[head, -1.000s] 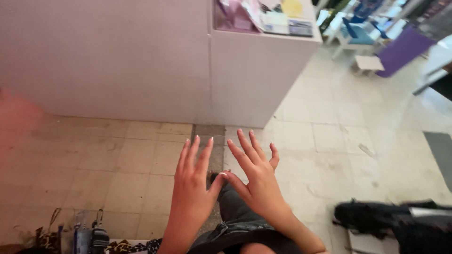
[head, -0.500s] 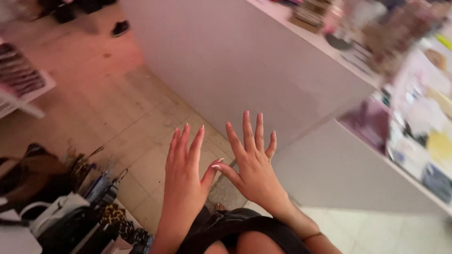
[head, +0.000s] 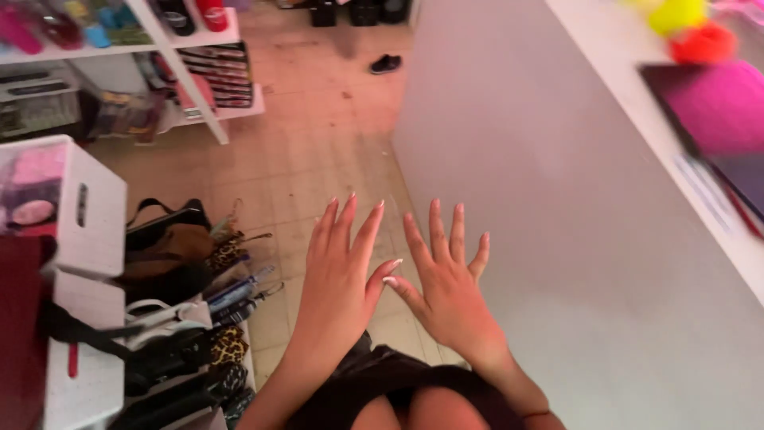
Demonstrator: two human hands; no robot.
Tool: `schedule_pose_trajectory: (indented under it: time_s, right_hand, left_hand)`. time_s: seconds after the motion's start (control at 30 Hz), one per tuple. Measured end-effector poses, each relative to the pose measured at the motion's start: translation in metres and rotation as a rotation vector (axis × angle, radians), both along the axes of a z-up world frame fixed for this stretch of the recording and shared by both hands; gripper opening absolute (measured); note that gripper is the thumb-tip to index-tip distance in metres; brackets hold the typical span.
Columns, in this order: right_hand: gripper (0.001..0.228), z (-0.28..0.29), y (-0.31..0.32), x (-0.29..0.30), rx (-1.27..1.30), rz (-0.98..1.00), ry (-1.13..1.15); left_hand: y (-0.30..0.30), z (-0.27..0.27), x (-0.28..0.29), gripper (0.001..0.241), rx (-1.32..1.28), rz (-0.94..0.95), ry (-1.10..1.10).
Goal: Inspecting a small book and highlighting specific lines on a paper document at a desk.
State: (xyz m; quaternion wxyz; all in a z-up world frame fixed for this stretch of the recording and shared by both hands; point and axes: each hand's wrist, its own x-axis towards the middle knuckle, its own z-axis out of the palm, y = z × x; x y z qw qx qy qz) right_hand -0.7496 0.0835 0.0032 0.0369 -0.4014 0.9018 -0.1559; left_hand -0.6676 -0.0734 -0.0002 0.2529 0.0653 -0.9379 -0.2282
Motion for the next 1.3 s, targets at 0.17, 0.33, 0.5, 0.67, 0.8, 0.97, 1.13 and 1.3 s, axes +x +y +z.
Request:
schedule_pose_trajectory:
  time_s: [0.17, 0.33, 0.5, 0.67, 0.8, 0.97, 1.13, 1.3]
  right_hand:
    - [0.083, 0.017, -0.072, -0.074, -0.079, 0.036, 0.034]
    - [0.079, 0.008, -0.123, -0.148, -0.096, 0.043, -0.037]
    - [0.089, -0.032, -0.160, -0.227, 0.101, 0.090, -0.002]
    - [0.093, -0.029, -0.214, -0.323, 0.089, 0.138, 0.104]
    - [0.089, 0.000, -0.258, -0.409, 0.067, 0.193, 0.164]
    - [0.091, -0.002, -0.312, -0.502, 0.073, 0.162, 0.211]
    - [0.090, -0.024, -0.362, -0.585, 0.099, 0.198, 0.118]
    - [0.092, -0.056, -0.418, -0.660, 0.118, 0.154, 0.207]
  left_hand:
    - [-0.065, 0.002, -0.070, 0.064, -0.026, 0.056, 0.009]
    - [-0.113, -0.008, -0.139, 0.068, 0.033, 0.029, -0.080]
    - [-0.159, -0.022, -0.215, 0.075, -0.089, 0.053, -0.119]
    - [-0.212, -0.022, -0.304, 0.080, -0.089, 0.040, -0.166]
    - [-0.256, -0.005, -0.387, 0.068, -0.161, 0.104, -0.088]
    - [-0.301, 0.001, -0.474, 0.067, -0.080, 0.115, -0.102]
    - [-0.352, -0.021, -0.556, 0.065, -0.045, 0.127, -0.094]
    - [-0.414, -0.046, -0.652, 0.065, -0.043, 0.089, -0.085]
